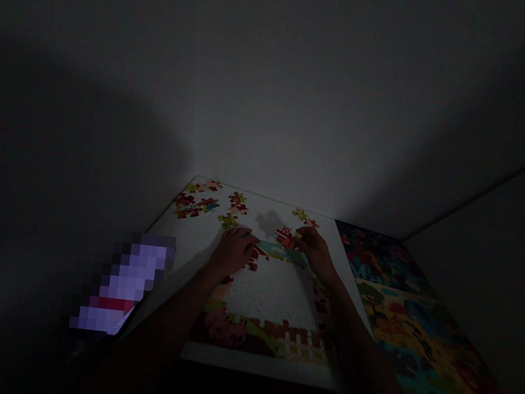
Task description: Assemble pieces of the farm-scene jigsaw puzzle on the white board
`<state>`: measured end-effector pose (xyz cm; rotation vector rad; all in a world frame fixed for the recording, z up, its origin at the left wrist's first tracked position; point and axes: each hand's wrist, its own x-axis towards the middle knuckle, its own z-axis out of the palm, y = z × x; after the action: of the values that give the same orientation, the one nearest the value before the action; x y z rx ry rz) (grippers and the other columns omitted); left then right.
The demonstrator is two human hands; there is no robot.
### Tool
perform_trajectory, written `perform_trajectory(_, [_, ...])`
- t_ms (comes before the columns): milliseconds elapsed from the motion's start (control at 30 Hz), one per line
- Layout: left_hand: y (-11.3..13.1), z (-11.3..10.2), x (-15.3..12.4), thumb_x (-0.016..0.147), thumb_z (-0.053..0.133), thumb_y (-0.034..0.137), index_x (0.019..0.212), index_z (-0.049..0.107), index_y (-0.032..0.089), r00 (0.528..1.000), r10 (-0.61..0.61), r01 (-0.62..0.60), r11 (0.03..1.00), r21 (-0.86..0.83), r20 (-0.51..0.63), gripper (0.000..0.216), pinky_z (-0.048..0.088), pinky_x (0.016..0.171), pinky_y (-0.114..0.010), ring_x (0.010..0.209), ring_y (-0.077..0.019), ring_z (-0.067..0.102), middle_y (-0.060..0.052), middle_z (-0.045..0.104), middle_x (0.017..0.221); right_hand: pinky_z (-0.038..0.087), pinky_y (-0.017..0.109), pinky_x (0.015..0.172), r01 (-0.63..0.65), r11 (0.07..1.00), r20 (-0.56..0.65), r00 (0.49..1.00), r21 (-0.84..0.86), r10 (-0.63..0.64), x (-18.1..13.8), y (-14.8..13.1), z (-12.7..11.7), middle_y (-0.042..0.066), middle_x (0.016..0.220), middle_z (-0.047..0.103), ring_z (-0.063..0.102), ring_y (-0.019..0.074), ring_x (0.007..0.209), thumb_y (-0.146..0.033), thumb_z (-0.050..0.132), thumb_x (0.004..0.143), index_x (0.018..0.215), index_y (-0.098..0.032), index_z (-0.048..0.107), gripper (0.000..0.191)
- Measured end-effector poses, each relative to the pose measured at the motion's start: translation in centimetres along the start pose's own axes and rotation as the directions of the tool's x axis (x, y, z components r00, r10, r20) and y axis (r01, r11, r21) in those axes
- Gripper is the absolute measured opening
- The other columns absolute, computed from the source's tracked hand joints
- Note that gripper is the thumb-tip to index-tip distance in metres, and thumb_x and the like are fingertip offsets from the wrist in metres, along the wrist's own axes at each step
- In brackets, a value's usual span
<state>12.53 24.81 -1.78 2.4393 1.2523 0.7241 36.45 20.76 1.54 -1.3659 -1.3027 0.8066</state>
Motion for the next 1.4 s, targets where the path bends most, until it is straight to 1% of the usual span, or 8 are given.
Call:
perform_trajectory(167, [0.0, 0.0, 0.1, 0.089, 0.056, 0.017, 0.110, 0.071, 0.025, 1.000, 0.007, -0.007, 1.000, 0.022, 0.010, 0.028, 0.035, 0.110, -0.043, 0.124, -0.0239, 0.051, -0.007, 0.062, 0.127, 0.045, 0.031, 0.065, -0.052, 0.999, 0.040, 0.998, 0.004, 0.052, -1.0, 0.8, 0.4, -0.001, 0.076, 0.060, 0.056, 0.0155, 0.069, -0.047, 0.071, 0.071, 0.091, -0.021, 0.058, 0.035])
perform_trajectory(300, [0.1, -0.3, 0.1, 0.089, 0.055, 0.017, 0.112, 0.071, 0.024, 0.999, -0.006, 0.005, 1.000, 0.029, 0.032, 0.029, 0.035, 0.110, -0.045, 0.124, -0.0248, 0.051, -0.007, 0.062, 0.128, 0.045, 0.031, 0.066, -0.079, 0.996, 0.069, 0.995, 0.030, 0.076, -0.9, 1.7, 0.6, -0.001, 0.078, 0.062, 0.057, 0.0158, 0.070, -0.049, 0.073, 0.068, 0.090, -0.022, 0.058, 0.038])
perform_trajectory(433, [0.2, -0.3, 0.1, 0.089, 0.055, 0.018, 0.112, 0.071, 0.025, 1.000, 0.003, -0.004, 0.999, 0.042, 0.027, 0.028, 0.036, 0.109, -0.044, 0.124, -0.0245, 0.051, -0.007, 0.062, 0.127, 0.046, 0.031, 0.068, -0.063, 0.998, 0.078, 0.995, 0.027, 0.060, -0.9, 2.2, 0.6, 0.000, 0.081, 0.062, 0.057, 0.0159, 0.073, -0.047, 0.071, 0.071, 0.091, -0.022, 0.058, 0.035])
perform_trajectory(767, [0.4, -0.4, 0.2, 0.090, 0.053, 0.019, 0.113, 0.070, 0.025, 0.999, -0.013, 0.010, 0.999, 0.047, 0.049, 0.029, 0.035, 0.110, -0.044, 0.125, -0.0242, 0.050, -0.006, 0.061, 0.129, 0.044, 0.030, 0.066, -0.085, 0.996, 0.136, 0.987, 0.024, 0.081, -1.3, 1.2, 0.9, -0.001, 0.080, 0.060, 0.055, 0.0149, 0.071, -0.043, 0.072, 0.068, 0.088, -0.022, 0.056, 0.033])
perform_trajectory(967, [0.4, -0.5, 0.2, 0.090, 0.053, 0.019, 0.111, 0.071, 0.026, 0.999, -0.023, 0.021, 0.999, 0.031, 0.045, 0.028, 0.035, 0.110, -0.044, 0.125, -0.0242, 0.050, -0.005, 0.062, 0.128, 0.045, 0.030, 0.069, -0.058, 0.998, 0.189, 0.980, -0.022, 0.061, -1.7, 1.0, 1.2, -0.001, 0.081, 0.062, 0.056, 0.0154, 0.073, -0.040, 0.069, 0.074, 0.090, -0.022, 0.057, 0.027])
perform_trajectory(1133, [0.6, -0.5, 0.2, 0.090, 0.053, 0.019, 0.112, 0.071, 0.024, 0.998, -0.034, 0.032, 0.999, 0.038, 0.057, 0.029, 0.034, 0.111, -0.043, 0.126, -0.0241, 0.049, -0.006, 0.061, 0.130, 0.045, 0.030, 0.067, -0.112, 0.994, 0.247, 0.962, -0.017, 0.112, -2.0, 1.1, 1.4, 0.000, 0.083, 0.063, 0.056, 0.0152, 0.073, -0.039, 0.068, 0.075, 0.094, -0.021, 0.059, 0.027])
perform_trajectory(1233, [0.5, -0.5, 0.2, 0.091, 0.052, 0.018, 0.113, 0.070, 0.025, 0.998, -0.029, 0.028, 0.999, 0.037, 0.052, 0.030, 0.034, 0.111, -0.043, 0.126, -0.0241, 0.049, -0.006, 0.060, 0.130, 0.045, 0.030, 0.068, -0.114, 0.993, 0.281, 0.953, -0.012, 0.112, -2.1, 1.0, 1.5, 0.001, 0.084, 0.063, 0.057, 0.0156, 0.073, -0.039, 0.068, 0.075, 0.092, -0.020, 0.059, 0.026])
perform_trajectory(1400, [0.5, -0.4, 0.2, 0.091, 0.053, 0.020, 0.112, 0.071, 0.025, 0.998, -0.031, 0.028, 0.998, 0.050, 0.061, 0.028, 0.034, 0.111, -0.044, 0.126, -0.0244, 0.049, -0.006, 0.060, 0.130, 0.044, 0.030, 0.065, -0.106, 0.994, 0.286, 0.952, -0.031, 0.110, -2.1, 0.8, 1.7, 0.000, 0.080, 0.062, 0.054, 0.0149, 0.070, -0.039, 0.069, 0.073, 0.090, -0.020, 0.059, 0.027])
